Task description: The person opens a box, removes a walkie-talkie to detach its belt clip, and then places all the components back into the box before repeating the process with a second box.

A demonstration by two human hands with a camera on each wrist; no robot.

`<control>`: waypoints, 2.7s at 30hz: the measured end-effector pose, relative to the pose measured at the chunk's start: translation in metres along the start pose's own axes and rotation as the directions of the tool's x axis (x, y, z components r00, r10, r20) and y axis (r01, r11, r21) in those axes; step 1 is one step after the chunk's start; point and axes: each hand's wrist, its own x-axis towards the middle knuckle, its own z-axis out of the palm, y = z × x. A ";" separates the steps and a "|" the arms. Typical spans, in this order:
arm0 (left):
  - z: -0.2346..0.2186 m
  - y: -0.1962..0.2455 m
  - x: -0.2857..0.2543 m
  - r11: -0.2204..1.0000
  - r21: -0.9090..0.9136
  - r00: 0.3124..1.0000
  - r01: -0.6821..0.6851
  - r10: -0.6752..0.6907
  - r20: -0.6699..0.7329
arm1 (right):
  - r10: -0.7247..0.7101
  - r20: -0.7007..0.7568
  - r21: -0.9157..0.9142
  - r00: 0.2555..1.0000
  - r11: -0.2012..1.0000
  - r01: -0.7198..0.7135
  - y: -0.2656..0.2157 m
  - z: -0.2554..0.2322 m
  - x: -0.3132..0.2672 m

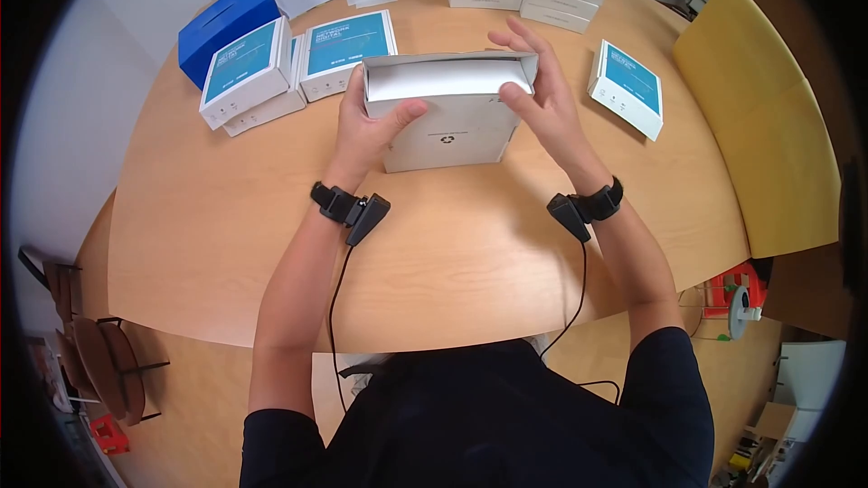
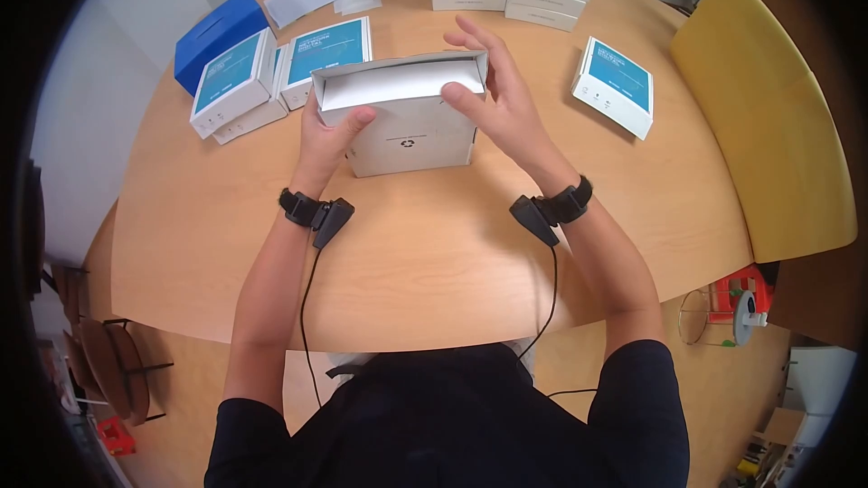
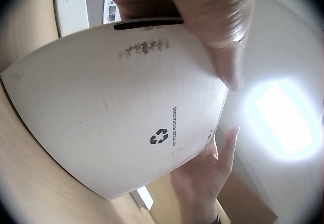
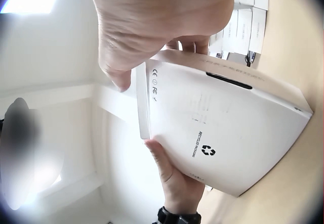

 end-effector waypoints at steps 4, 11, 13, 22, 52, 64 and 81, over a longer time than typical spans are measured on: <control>-0.004 -0.001 0.001 0.999 0.037 0.999 0.029 -0.030 0.018 | -0.007 -0.041 -0.176 0.999 0.984 0.000 0.013 0.004 -0.003; -0.006 0.002 -0.001 0.999 0.035 0.998 0.008 -0.011 0.061 | -0.113 -0.171 -0.047 0.979 0.993 0.106 0.039 0.021 -0.012; -0.013 -0.003 0.000 0.996 0.063 0.991 -0.062 0.054 0.119 | -0.093 -0.194 -0.052 0.977 0.995 0.084 0.040 0.022 -0.014; 0.006 0.036 0.005 0.968 0.039 0.969 0.246 -0.245 -0.036 | -0.107 -0.255 -0.057 0.961 0.994 0.095 0.039 0.029 -0.013; -0.003 0.052 -0.019 0.628 -0.031 0.613 0.778 -0.748 0.254 | -0.649 0.269 -0.500 0.712 0.537 0.679 -0.014 0.006 0.007; 0.016 0.028 -0.033 0.716 -0.349 0.788 0.605 -0.602 0.131 | -0.506 0.062 -0.650 0.860 0.634 0.420 -0.013 -0.001 -0.010; -0.013 -0.032 -0.028 0.925 0.241 0.953 0.293 -0.302 -0.002 | 0.457 -0.469 0.132 0.755 0.882 -0.452 0.019 -0.120 -0.032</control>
